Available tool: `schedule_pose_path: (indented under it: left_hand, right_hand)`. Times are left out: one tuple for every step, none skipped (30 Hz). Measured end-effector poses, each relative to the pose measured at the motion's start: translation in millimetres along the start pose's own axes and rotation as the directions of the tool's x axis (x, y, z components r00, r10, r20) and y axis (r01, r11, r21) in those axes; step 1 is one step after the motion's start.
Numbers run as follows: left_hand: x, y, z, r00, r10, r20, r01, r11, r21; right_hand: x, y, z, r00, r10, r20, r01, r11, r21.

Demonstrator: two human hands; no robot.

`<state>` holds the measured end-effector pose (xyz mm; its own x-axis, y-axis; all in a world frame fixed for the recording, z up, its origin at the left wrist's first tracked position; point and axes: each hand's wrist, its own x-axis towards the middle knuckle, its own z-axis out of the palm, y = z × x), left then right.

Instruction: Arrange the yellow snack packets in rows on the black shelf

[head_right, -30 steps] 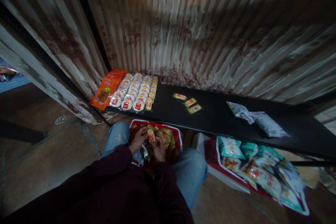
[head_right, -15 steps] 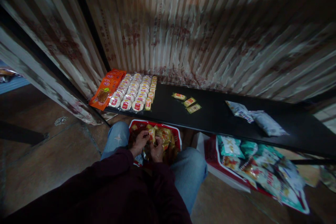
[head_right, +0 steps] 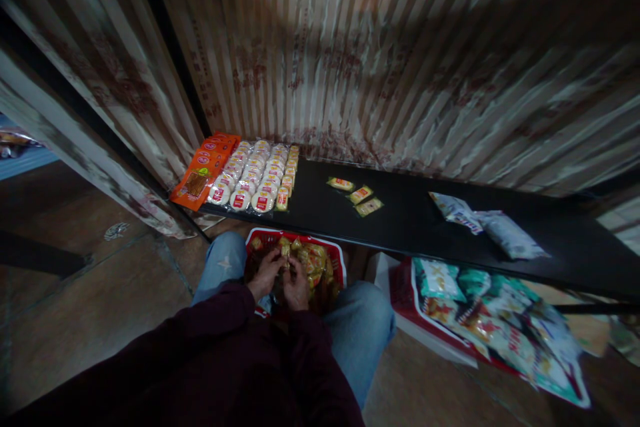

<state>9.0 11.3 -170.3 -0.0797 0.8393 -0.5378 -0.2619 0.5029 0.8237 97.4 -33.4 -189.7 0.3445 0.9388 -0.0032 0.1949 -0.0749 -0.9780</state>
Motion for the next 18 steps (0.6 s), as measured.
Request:
schedule_pose_path:
  left_hand:
    - [-0.3, 0.0, 0.3, 1.0, -0.01, -0.007, 0.01, 0.999, -0.038]
    - [-0.5, -0.1, 0.6, 1.0, -0.019, -0.007, 0.019, 0.997, -0.079]
    - [-0.6, -0.1, 1.0, 1.0, -0.028, 0.001, 0.028, 0.992, -0.122]
    - [-0.8, 0.0, 1.5, 0.999, -0.034, 0.011, 0.035, 0.986, -0.165]
    - [-0.9, 0.3, 1.9, 0.999, -0.042, 0.019, 0.045, 0.978, -0.205]
    - [-1.1, 0.9, 2.2, 0.998, -0.053, 0.023, 0.057, 0.969, -0.241]
    - [-1.4, 1.8, 2.3, 0.998, -0.065, 0.024, 0.069, 0.96, -0.271]
    - [-1.9, 2.9, 2.3, 0.997, -0.077, 0.028, 0.082, 0.951, -0.297]
    - [-2.4, 4.4, 2.2, 0.995, -0.089, 0.037, 0.096, 0.942, -0.321]
    - [-3.1, 6.1, 2.1, 0.994, -0.102, 0.049, 0.112, 0.932, -0.344]
    - [-3.9, 8.0, 2.1, 0.991, -0.118, 0.058, 0.131, 0.922, -0.365]
    - [-4.7, 10.0, 2.2, 0.988, -0.139, 0.06, 0.151, 0.91, -0.385]
    - [-5.7, 12.2, 2.4, 0.984, -0.168, 0.055, 0.176, 0.898, -0.404]
    - [-6.6, 14.4, 2.8, 0.979, -0.201, 0.046, 0.201, 0.885, -0.42]
    - [-7.6, 16.7, 3.2, 0.971, -0.235, 0.041, 0.229, 0.872, -0.433]
    - [-8.6, 19.0, 3.6, 0.963, -0.264, 0.044, 0.256, 0.858, -0.446]
    - [-9.5, 21.3, 3.9, 0.955, -0.29, 0.056, 0.283, 0.842, -0.459]
    - [-10.4, 23.4, 4.0, 0.947, -0.312, 0.077, 0.31, 0.826, -0.471]
  right_hand:
    - [0.1, 0.7, 0.2, 1.0, -0.01, 0.003, 0.01, 1.0, -0.003]
    - [0.2, 1.4, 0.5, 1.0, -0.018, 0.006, 0.018, 1.0, -0.004]
    - [0.2, 2.2, 0.8, 1.0, -0.025, 0.007, 0.026, 1.0, -0.005]
    - [0.1, 2.9, 1.2, 0.999, -0.032, 0.006, 0.032, 0.999, -0.006]
    - [0.0, 3.4, 1.7, 0.999, -0.038, 0.005, 0.038, 0.999, -0.008]
    - [-0.2, 3.6, 2.0, 0.999, -0.042, 0.003, 0.043, 0.999, -0.011]
    - [-0.3, 3.5, 2.4, 0.999, -0.047, 0.004, 0.047, 0.999, -0.017]
    - [-0.5, 3.2, 2.7, 0.999, -0.051, 0.004, 0.051, 0.998, -0.025]
    - [-0.7, 2.6, 2.9, 0.999, -0.054, 0.004, 0.054, 0.998, -0.033]
    - [-0.8, 1.9, 3.0, 0.998, -0.056, 0.004, 0.056, 0.998, -0.037]
    - [-0.8, 1.2, 3.1, 0.998, -0.056, 0.003, 0.056, 0.998, -0.037]
    - [-0.7, 0.5, 3.2, 0.998, -0.055, 0.001, 0.055, 0.998, -0.035]
    - [-0.7, 0.0, 3.2, 0.999, -0.053, -0.005, 0.053, 0.998, -0.03]
    - [-0.6, -0.4, 3.1, 0.999, -0.049, -0.013, 0.049, 0.999, -0.023]
    - [-0.5, -0.6, 3.1, 0.999, -0.042, -0.022, 0.042, 0.999, -0.014]
    - [-0.5, -0.6, 3.1, 0.999, -0.032, -0.03, 0.032, 0.999, -0.002]
    - [-0.6, -0.3, 3.1, 0.999, -0.019, -0.035, 0.019, 1.0, 0.012]
    - [-0.8, 0.2, 3.1, 0.999, -0.003, -0.035, 0.004, 1.0, 0.027]
